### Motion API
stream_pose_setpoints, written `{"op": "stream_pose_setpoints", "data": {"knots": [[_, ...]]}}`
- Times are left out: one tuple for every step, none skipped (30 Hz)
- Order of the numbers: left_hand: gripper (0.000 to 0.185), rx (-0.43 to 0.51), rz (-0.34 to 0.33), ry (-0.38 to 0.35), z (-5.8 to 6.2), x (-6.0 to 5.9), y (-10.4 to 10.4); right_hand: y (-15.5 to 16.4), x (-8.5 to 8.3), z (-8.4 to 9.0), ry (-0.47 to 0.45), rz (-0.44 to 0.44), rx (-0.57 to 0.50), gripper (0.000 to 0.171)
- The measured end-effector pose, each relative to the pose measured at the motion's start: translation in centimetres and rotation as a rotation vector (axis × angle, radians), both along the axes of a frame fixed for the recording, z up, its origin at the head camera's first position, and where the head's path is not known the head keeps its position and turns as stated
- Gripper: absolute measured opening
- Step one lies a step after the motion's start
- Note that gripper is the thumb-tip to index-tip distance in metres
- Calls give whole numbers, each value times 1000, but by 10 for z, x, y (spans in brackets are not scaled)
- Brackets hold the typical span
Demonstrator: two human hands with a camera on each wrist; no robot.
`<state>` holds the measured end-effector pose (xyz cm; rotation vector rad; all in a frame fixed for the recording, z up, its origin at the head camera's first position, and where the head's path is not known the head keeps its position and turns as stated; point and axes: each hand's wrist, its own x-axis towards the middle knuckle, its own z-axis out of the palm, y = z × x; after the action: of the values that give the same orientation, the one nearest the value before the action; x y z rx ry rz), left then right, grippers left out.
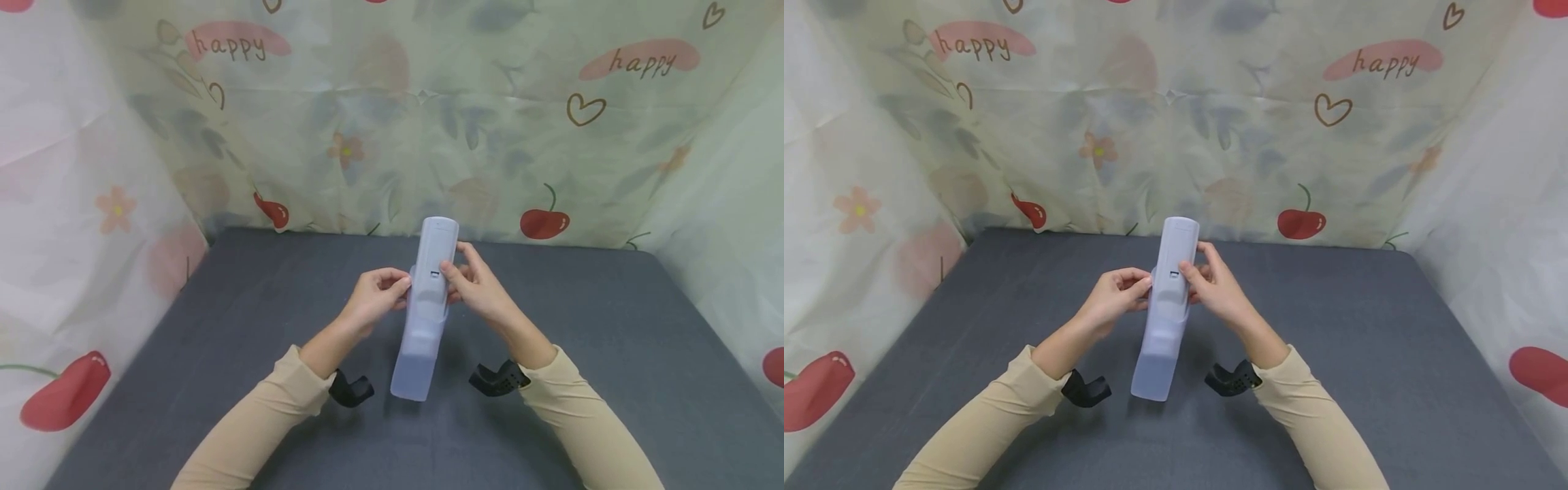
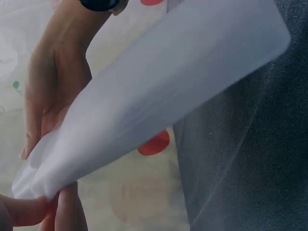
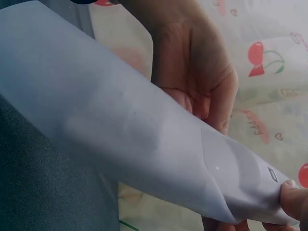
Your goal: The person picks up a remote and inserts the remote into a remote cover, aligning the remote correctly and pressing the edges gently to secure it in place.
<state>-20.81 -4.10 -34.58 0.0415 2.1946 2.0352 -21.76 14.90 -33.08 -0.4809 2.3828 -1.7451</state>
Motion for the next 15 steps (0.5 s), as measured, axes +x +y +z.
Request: {"op": "stream_pose_setpoints", "data": {"knots": [[22, 0, -7, -6, 1, 0, 0, 0, 0, 0, 0, -8, 2, 49], [23, 2, -12, -12, 2, 0, 0, 0, 0, 0, -2, -17, 7, 49], [25, 5, -19, -17, 3, 0, 1, 0, 0, 0, -5, -25, 12, 49], [27, 7, -27, -13, 3, 0, 1, 0, 0, -1, -6, -31, 17, 50], [30, 4, -34, -5, 3, 0, 1, 0, -1, -1, -12, -38, 20, 50], [33, 1, -42, 5, 4, 0, 2, -1, -1, -2, -17, -45, 22, 49], [37, -2, -51, 16, 4, 0, 2, -1, -1, -2, -18, -50, 28, 50], [43, -10, -60, 31, 4, -1, 2, -1, -1, -3, -17, -54, 34, 50], [49, -25, -73, 50, 3, -1, 3, -2, -1, -3, -16, -55, 40, 50], [56, -46, -86, 72, 3, -2, 3, -2, -1, -3, -16, -57, 46, 51], [62, -72, -98, 91, 3, -2, 3, -2, -1, -4, -18, -58, 52, 51], [68, -94, -109, 107, 3, -3, 3, -3, 0, -4, -21, -60, 58, 50], [71, -116, -120, 122, 2, -3, 3, -3, 0, -4, -23, -61, 62, 50], [73, -140, -128, 135, 2, -4, 3, -4, 0, -5, -25, -60, 66, 50], [73, -158, -134, 145, 1, -4, 2, -4, 0, -6, -28, -59, 72, 50]]}}
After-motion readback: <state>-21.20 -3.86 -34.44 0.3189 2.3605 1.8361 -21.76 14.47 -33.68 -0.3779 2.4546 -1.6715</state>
